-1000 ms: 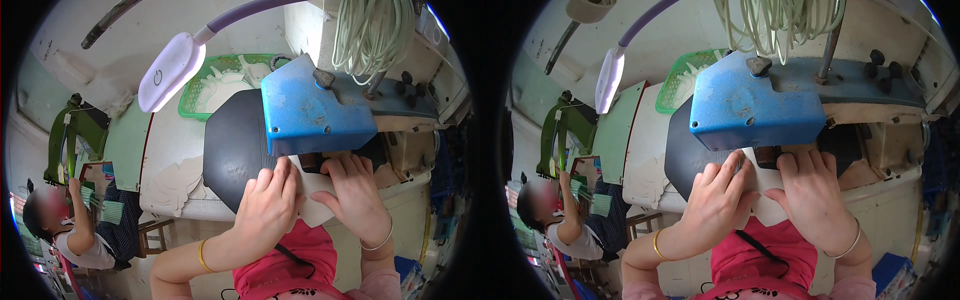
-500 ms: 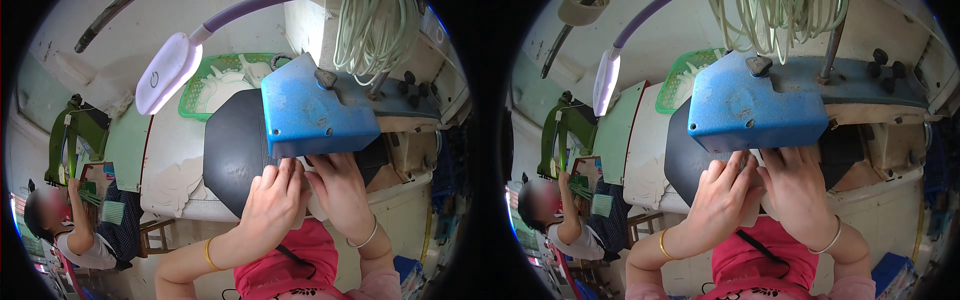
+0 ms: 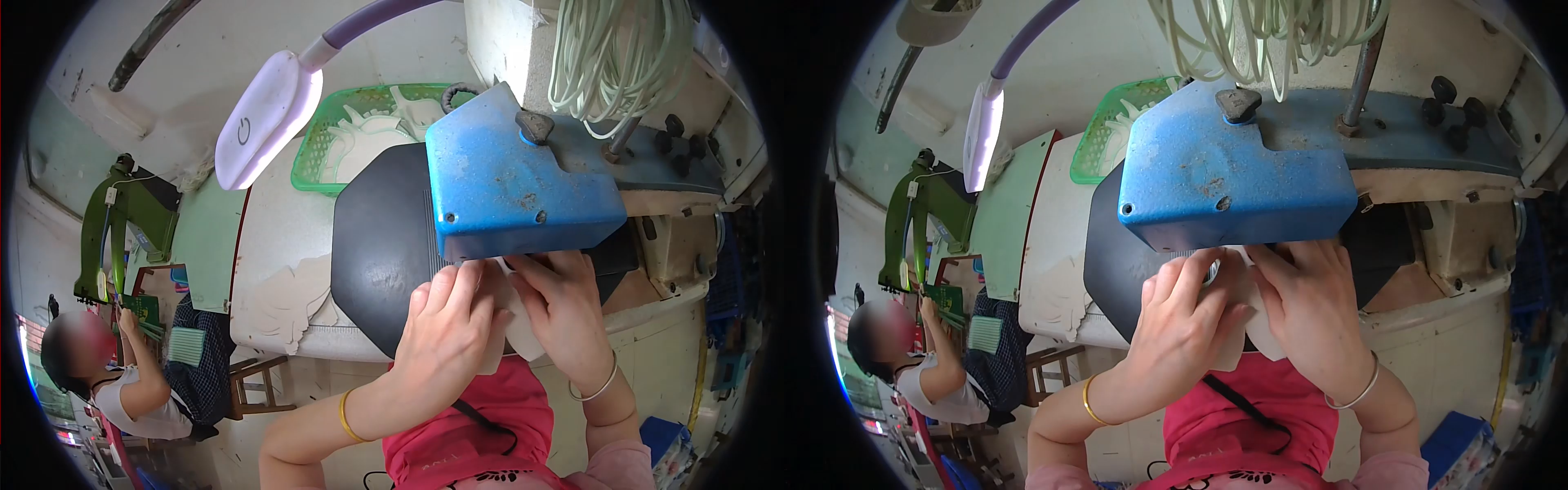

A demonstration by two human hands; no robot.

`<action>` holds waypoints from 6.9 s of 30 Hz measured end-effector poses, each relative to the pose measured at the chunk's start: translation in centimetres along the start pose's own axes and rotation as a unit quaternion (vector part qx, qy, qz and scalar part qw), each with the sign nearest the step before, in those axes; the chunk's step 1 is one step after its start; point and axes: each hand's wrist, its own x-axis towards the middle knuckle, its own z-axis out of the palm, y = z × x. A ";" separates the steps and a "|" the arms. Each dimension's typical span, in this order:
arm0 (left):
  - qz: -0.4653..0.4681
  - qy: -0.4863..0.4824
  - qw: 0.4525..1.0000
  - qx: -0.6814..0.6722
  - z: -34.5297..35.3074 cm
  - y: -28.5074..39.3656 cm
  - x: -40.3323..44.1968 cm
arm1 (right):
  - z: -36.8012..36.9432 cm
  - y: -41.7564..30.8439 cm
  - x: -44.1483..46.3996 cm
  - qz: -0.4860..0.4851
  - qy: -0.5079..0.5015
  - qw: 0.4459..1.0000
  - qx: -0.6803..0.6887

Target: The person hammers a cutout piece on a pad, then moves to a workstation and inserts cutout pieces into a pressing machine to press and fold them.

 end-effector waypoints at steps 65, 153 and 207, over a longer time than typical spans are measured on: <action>0.054 0.001 0.998 -0.040 -1.3 -3.7 2.0 | 0.0 -0.7 -0.3 -0.025 -0.020 0.999 -0.042; 0.027 0.008 0.999 -0.042 -1.1 -2.7 0.8 | 0.0 -1.3 -1.1 -0.023 -0.034 0.999 0.003; 0.053 0.019 0.996 -0.065 -1.3 -3.4 1.5 | -1.1 -0.2 -1.7 0.002 -0.028 0.996 0.090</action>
